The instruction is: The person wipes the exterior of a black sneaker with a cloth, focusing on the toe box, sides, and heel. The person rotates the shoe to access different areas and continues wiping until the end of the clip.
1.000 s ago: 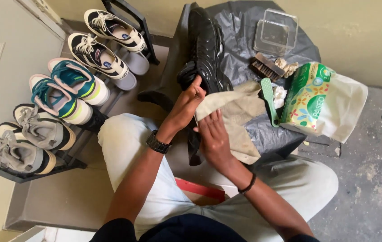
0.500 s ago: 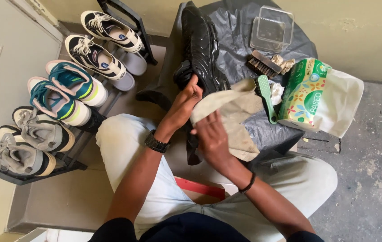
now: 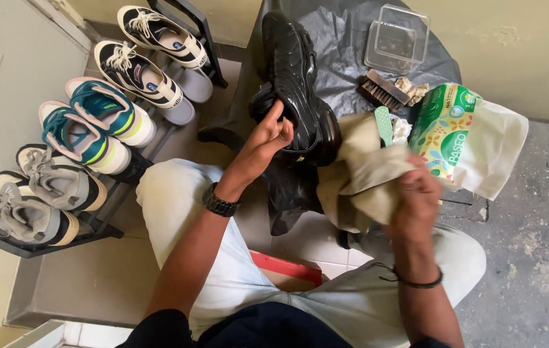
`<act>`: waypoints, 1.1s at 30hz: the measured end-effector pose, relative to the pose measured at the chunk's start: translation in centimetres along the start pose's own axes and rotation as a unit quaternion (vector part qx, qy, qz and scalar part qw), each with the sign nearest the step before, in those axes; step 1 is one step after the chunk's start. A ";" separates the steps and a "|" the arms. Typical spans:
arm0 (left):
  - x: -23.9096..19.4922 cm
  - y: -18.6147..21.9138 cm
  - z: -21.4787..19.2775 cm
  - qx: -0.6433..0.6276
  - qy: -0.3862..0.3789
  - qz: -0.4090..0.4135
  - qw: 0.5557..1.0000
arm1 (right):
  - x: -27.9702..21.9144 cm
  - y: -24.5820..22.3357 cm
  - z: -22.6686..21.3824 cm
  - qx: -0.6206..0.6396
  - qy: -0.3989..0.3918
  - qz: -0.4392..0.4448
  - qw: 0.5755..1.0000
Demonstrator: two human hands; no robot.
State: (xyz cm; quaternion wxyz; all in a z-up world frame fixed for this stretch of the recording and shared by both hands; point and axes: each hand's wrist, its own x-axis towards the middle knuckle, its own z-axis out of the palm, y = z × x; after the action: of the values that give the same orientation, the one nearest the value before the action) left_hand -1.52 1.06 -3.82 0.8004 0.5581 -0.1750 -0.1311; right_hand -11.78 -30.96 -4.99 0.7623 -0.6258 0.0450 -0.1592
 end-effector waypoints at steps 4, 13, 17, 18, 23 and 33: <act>0.1 -0.4 -0.7 -0.057 -0.037 0.016 0.998 | 1.7 -0.3 -4.8 0.038 0.039 0.005 0.999; -0.1 0.6 -0.4 -0.105 -0.034 -0.001 0.994 | 0.0 -6.3 5.2 0.016 -0.079 -0.032 0.996; -0.3 -0.2 0.5 -0.101 -0.033 0.004 0.994 | -1.6 -4.2 7.6 -0.204 -0.124 -0.214 0.947; -0.3 0.3 0.9 -0.098 -0.034 0.001 0.995 | -1.7 -4.9 9.7 -0.235 -0.170 -0.278 0.916; -1.1 0.2 0.1 -0.131 -0.011 -0.042 0.990 | -3.3 -2.0 12.6 -0.461 -0.135 -0.401 0.780; 0.3 -3.5 -3.6 -0.233 -0.030 -0.002 0.972 | -3.6 -3.1 13.9 -0.562 -0.101 -0.460 0.680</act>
State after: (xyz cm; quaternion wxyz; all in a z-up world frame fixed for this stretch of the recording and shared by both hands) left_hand 0.22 2.77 -8.23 0.9025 0.3522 -0.1625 -0.1872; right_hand -11.99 -17.34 0.55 0.0985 -0.8906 -0.2449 -0.3703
